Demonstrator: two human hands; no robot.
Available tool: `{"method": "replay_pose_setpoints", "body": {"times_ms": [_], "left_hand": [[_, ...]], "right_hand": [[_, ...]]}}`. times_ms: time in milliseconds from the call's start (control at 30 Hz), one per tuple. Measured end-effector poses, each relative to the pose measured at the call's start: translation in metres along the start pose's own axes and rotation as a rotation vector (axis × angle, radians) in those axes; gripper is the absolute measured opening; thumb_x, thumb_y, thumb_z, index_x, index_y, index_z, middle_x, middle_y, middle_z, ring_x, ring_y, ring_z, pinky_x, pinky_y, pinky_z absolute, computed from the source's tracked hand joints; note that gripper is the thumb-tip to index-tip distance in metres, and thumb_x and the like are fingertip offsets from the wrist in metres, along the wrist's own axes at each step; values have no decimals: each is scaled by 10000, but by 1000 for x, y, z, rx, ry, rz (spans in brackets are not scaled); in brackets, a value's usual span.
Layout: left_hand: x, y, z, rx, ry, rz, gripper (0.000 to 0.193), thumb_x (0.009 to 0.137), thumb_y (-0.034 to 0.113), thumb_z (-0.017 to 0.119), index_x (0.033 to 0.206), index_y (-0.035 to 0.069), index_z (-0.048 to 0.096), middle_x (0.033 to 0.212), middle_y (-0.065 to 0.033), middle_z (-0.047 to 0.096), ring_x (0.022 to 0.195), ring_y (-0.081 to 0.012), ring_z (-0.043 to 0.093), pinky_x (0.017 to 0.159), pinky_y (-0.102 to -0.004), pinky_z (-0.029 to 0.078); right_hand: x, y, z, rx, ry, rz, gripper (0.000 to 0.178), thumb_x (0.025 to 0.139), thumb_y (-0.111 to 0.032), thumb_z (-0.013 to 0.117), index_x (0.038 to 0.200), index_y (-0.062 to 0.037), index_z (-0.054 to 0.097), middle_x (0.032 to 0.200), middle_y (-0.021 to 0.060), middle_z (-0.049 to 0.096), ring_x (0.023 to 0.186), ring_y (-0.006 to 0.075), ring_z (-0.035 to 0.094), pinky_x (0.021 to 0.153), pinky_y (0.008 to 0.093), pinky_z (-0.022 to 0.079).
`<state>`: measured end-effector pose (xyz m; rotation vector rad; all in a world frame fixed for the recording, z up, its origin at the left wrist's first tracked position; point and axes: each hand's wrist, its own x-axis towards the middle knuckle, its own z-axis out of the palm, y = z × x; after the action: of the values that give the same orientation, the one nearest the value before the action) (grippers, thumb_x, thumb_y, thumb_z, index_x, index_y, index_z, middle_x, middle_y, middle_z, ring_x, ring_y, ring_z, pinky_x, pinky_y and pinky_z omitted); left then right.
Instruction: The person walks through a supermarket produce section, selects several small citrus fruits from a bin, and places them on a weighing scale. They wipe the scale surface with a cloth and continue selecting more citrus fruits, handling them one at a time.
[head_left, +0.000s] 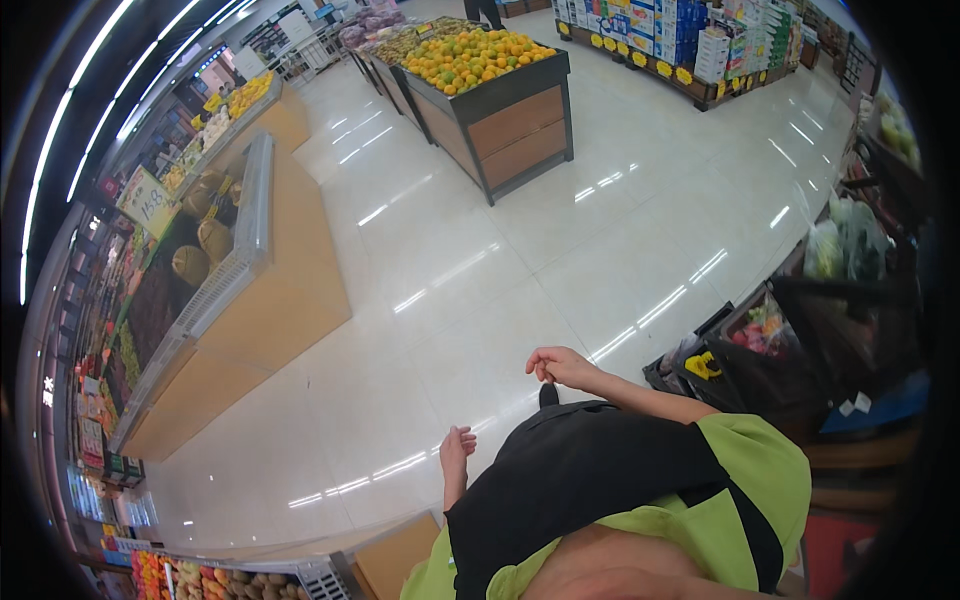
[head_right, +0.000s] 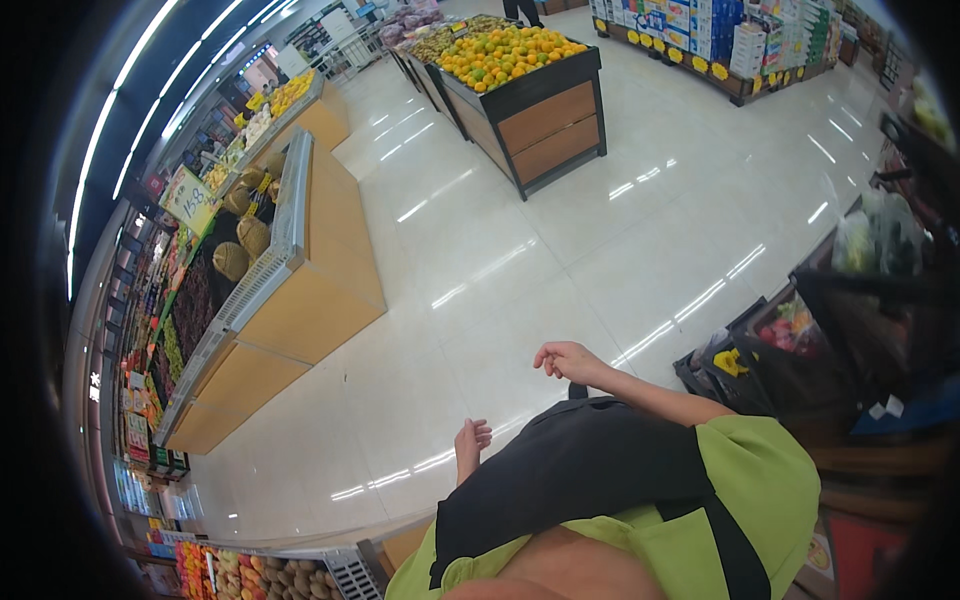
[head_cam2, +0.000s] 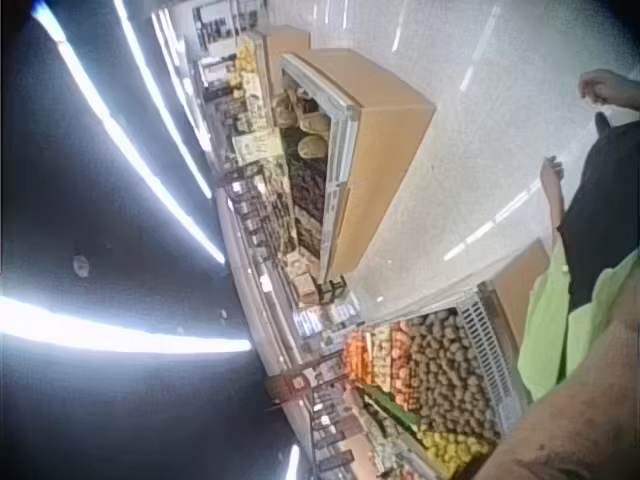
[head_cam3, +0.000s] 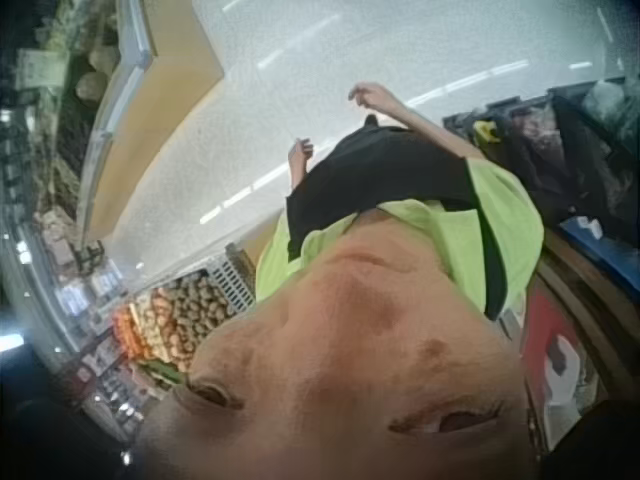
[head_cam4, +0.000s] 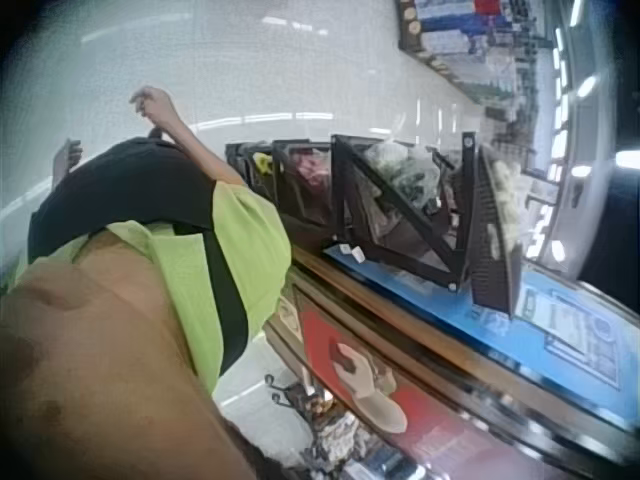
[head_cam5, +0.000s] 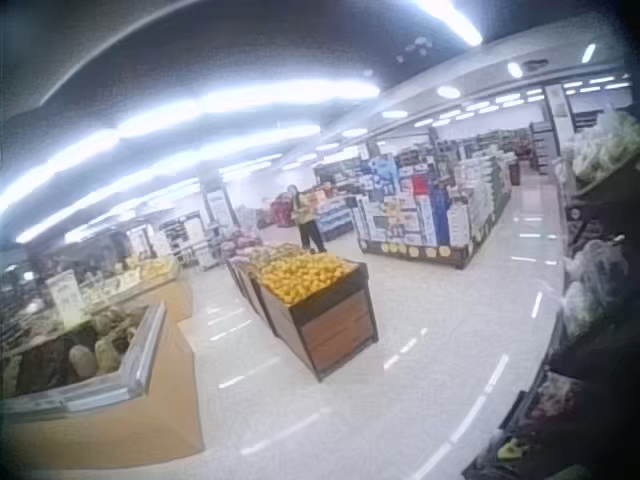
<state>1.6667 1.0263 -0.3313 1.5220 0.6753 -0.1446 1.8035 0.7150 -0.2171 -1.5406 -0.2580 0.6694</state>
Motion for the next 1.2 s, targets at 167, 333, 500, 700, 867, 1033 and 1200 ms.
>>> {"method": "replay_pose_setpoints", "body": {"times_ms": [167,333,500,700,867,1033,1200], "left_hand": [[168,148,84,35,-134,165,449,1058,356,439,1086,-28,672,849,-76,672,735,-109,609,668,-245,508],[300,276,186,127,-360,297,401,1049,338,465,1099,-2,672,872,-62,676,764,-103,607,696,-246,502],[416,346,273,141,-395,388,369,1041,322,490,1124,12,672,884,-59,680,781,-104,613,704,-247,502],[533,418,332,166,-344,262,332,1033,292,516,1136,15,670,885,-56,677,787,-103,618,707,-245,502],[624,477,359,97,-237,271,297,1020,251,556,1177,15,642,911,-57,674,807,-100,612,713,-241,500],[740,525,418,113,-208,334,295,992,232,605,1196,20,632,929,-59,671,820,-113,616,729,-250,508],[860,604,506,268,-225,520,428,931,233,677,1298,43,561,1009,-92,658,889,-181,630,767,-316,532]], "right_hand": [[90,-32,-111,-89,107,12,338,848,33,390,1046,-35,656,819,17,616,696,88,526,647,236,447],[155,-39,-213,37,395,116,331,879,7,406,1104,-49,643,870,17,626,690,78,531,624,224,440],[246,-28,-321,91,488,218,270,931,-75,466,1137,-61,640,901,15,642,683,68,534,609,217,435],[406,-93,-458,52,487,97,258,910,-158,563,1139,-69,642,876,13,655,693,77,557,617,229,453],[543,-163,-531,-104,385,-45,255,917,-194,592,1124,-62,660,862,23,656,724,101,591,672,259,492],[664,-199,-597,-298,371,-167,254,910,-197,622,1132,-83,669,876,42,664,729,127,603,694,288,507],[738,-213,-675,-323,427,-44,250,922,-186,628,1146,-81,665,906,39,643,727,120,576,703,287,499]]}}
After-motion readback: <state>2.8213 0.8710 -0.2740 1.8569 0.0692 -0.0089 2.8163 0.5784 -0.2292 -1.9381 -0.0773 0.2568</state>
